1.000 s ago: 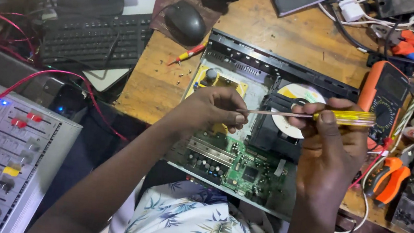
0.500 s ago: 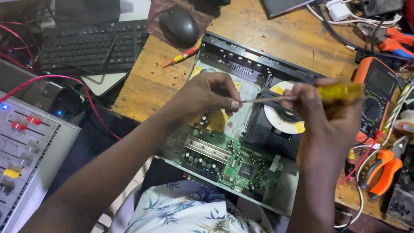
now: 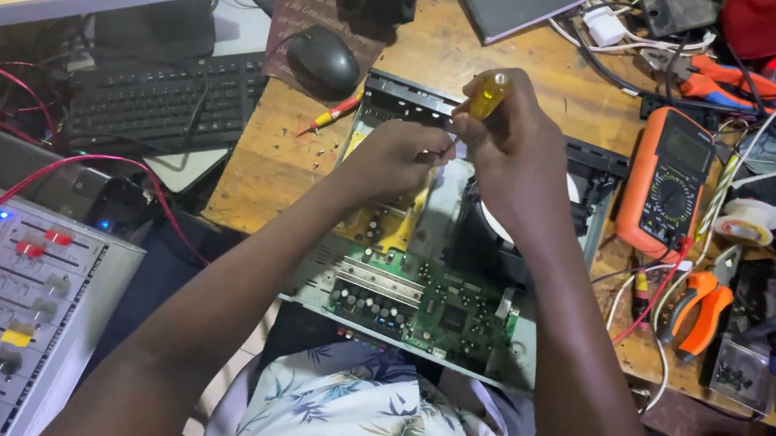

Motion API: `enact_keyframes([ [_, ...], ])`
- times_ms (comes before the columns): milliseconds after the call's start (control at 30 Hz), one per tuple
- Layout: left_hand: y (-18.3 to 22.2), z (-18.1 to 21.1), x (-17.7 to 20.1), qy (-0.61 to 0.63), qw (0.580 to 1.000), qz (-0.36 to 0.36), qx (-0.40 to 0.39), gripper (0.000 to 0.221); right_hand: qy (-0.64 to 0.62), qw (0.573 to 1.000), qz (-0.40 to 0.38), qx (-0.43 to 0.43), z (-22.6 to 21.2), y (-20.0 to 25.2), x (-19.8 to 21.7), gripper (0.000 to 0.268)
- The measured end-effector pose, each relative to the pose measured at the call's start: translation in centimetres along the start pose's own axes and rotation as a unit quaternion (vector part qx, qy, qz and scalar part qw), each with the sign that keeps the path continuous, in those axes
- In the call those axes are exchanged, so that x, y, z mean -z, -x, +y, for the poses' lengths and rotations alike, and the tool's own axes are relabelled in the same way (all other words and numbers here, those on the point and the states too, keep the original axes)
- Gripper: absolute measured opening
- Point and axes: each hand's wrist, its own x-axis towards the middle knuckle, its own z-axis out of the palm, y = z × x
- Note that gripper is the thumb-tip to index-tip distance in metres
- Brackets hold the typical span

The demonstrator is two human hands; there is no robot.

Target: Removing a power supply circuit board from an electronic device using a screwdriver.

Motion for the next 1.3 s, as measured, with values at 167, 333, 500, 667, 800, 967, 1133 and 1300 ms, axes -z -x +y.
enact_keyframes([
  [167,0.0,-0.1,0.1,0.018,1.000,0.008,0.003,0.009,-0.028,1.000,-0.010,0.009,0.5,-0.5,0.0,0.019],
  [333,0.2,-0.2,0.2,0.029,0.999,0.025,0.001,0.029,-0.023,0.999,-0.024,-0.005,0.2,-0.7,-0.2,0.017],
  [500,-0.1,1.1,1.1,0.094,0.994,-0.009,0.050,0.012,0.014,0.999,0.000,-0.028,0.4,-0.8,-0.9,0.021],
  [667,-0.2,1.1,0.9,0.215,0.972,0.082,0.054,0.011,0.010,0.995,0.068,0.077,2.7,-0.8,-2.9,0.028],
  [800,0.3,-5.2,-2.3,0.156,0.983,0.073,0.056,0.010,0.029,0.999,0.003,0.027,2.4,-1.7,-2.9,0.031],
  [967,-0.1,0.3,0.8,0.186,0.978,0.061,0.066,0.011,0.059,0.995,0.060,0.056,6.3,-2.2,-3.5,0.017],
  [1133,0.0,-0.2,0.4,0.199,0.973,0.085,0.082,0.009,0.036,0.994,0.073,0.073,6.0,-2.0,-3.5,0.030],
  [1300,-0.2,2.1,1.9,0.186,0.975,0.046,0.112,0.009,0.077,0.994,0.037,0.065,5.6,-2.4,-3.4,0.006],
])
